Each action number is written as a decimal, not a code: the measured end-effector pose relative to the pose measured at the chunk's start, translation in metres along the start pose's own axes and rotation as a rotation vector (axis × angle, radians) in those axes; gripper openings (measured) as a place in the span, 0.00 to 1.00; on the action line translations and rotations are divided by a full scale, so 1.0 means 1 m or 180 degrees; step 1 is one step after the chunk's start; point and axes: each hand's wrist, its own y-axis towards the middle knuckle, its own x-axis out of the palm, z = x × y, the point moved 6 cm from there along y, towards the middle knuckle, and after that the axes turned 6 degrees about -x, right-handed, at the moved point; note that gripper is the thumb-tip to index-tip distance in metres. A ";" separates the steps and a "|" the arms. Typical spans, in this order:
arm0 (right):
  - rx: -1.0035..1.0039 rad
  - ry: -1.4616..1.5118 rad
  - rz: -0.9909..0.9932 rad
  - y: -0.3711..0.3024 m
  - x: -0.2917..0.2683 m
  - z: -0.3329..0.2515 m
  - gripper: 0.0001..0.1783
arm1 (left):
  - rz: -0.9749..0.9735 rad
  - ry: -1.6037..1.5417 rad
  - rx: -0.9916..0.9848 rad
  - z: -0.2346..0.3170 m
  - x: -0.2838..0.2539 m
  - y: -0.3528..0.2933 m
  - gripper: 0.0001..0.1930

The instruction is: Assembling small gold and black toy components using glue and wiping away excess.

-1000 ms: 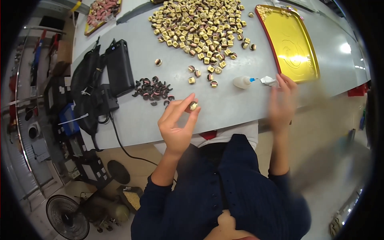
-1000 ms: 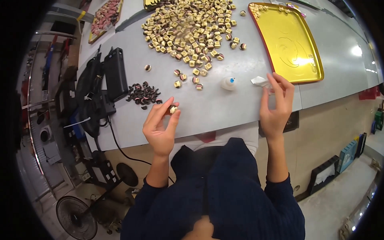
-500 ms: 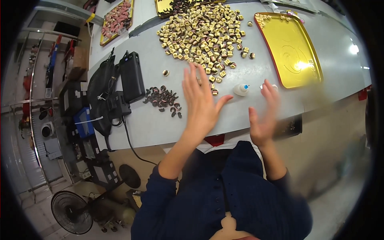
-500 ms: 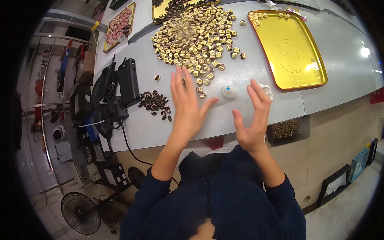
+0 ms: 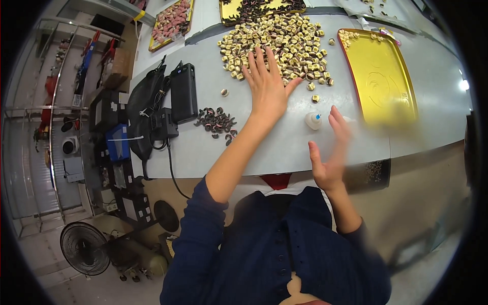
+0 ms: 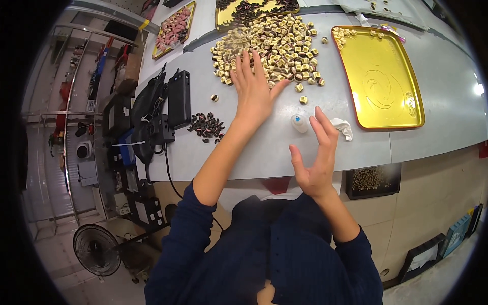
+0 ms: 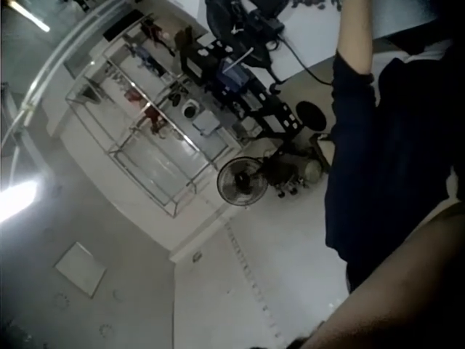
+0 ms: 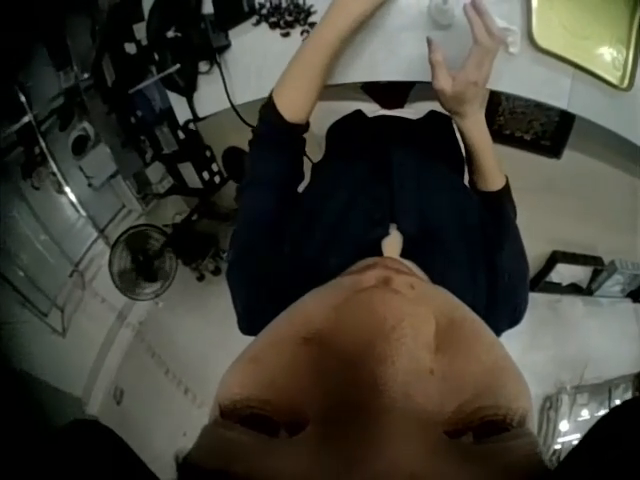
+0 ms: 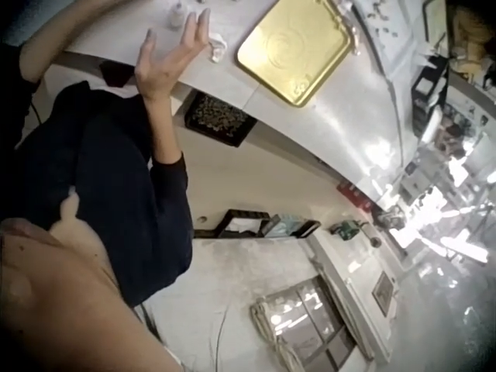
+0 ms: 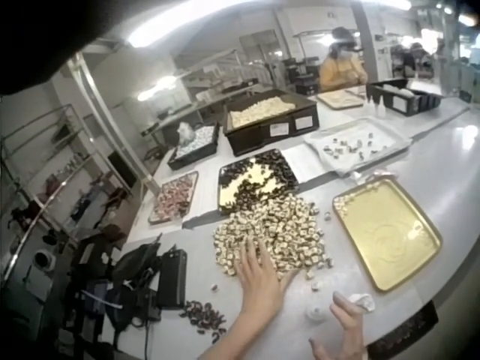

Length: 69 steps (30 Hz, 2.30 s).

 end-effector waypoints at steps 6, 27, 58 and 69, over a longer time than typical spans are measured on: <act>-0.0069 0.0023 0.0038 -0.001 -0.002 0.000 0.33 | -0.0039 -0.0016 0.0097 -0.005 -0.015 0.002 0.52; 0.0558 0.0017 -0.0276 0.004 0.024 0.013 0.15 | 0.0263 -0.0940 -0.0420 -0.089 -0.101 -0.076 0.02; 0.0821 0.1617 0.0167 -0.006 0.010 0.023 0.24 | 0.0702 -0.4406 -0.0567 -0.043 -0.087 -0.141 0.12; 0.1664 0.3019 0.1012 -0.017 -0.002 0.052 0.18 | 0.0028 -0.3977 -0.0426 -0.031 -0.073 -0.137 0.12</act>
